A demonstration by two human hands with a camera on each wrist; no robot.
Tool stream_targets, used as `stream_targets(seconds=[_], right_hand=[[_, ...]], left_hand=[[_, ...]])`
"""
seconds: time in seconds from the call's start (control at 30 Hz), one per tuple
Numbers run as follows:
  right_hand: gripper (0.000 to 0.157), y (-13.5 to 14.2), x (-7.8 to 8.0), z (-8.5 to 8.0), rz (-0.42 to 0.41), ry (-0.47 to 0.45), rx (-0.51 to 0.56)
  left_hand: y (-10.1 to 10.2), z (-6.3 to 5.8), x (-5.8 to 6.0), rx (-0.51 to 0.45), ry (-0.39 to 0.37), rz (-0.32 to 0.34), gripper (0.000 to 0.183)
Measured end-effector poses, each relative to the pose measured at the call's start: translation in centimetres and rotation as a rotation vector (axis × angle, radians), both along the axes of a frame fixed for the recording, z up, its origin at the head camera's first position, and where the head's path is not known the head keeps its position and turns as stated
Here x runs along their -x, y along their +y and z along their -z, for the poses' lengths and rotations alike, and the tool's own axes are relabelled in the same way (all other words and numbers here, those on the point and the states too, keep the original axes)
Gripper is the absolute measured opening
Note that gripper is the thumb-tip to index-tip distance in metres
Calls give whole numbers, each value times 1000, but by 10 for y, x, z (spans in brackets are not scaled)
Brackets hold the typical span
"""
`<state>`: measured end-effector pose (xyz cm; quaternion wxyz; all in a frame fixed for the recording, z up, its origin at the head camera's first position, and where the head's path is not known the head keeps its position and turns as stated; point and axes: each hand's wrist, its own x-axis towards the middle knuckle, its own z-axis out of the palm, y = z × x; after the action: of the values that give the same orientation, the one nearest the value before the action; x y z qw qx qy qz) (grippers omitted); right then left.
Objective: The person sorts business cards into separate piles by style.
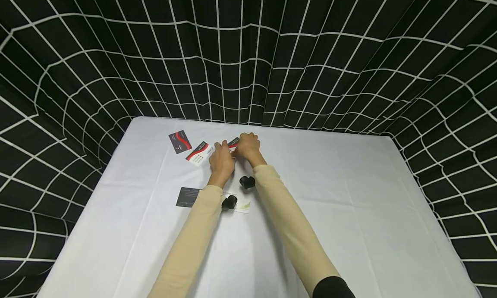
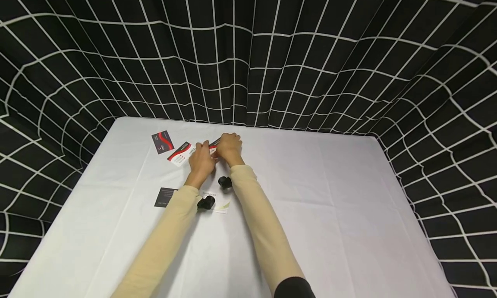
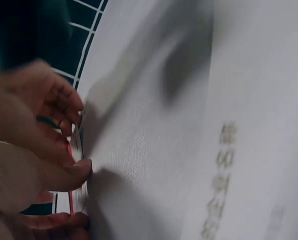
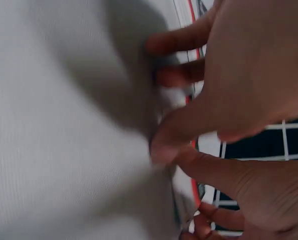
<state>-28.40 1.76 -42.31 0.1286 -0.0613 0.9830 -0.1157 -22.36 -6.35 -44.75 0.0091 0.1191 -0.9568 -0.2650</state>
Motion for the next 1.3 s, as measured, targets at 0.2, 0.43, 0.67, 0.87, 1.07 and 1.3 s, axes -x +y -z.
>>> stream_targets(seconds=[0.2, 0.43, 0.67, 0.87, 1.07, 1.3], right_hand=[[54, 17, -1, 9, 18, 15, 212], [24, 35, -12, 15, 129, 78, 332], [28, 55, -21, 13, 179, 51, 443], [23, 70, -28, 15, 245, -41, 685], [20, 83, -34, 19, 323, -181, 978], [35, 99, -51, 19, 242, -157, 937]], left_hand=[[-5, -1, -2, 0, -6, -27, 69], [-10, 0, -7, 9, 88, -26, 45], [-12, 2, -13, -203, 190, -22, 29], [-11, 3, -16, -452, 215, -41, 24], [-11, -1, -19, -682, 184, -41, 28], [-7, -4, -29, -650, 133, 45, 31]])
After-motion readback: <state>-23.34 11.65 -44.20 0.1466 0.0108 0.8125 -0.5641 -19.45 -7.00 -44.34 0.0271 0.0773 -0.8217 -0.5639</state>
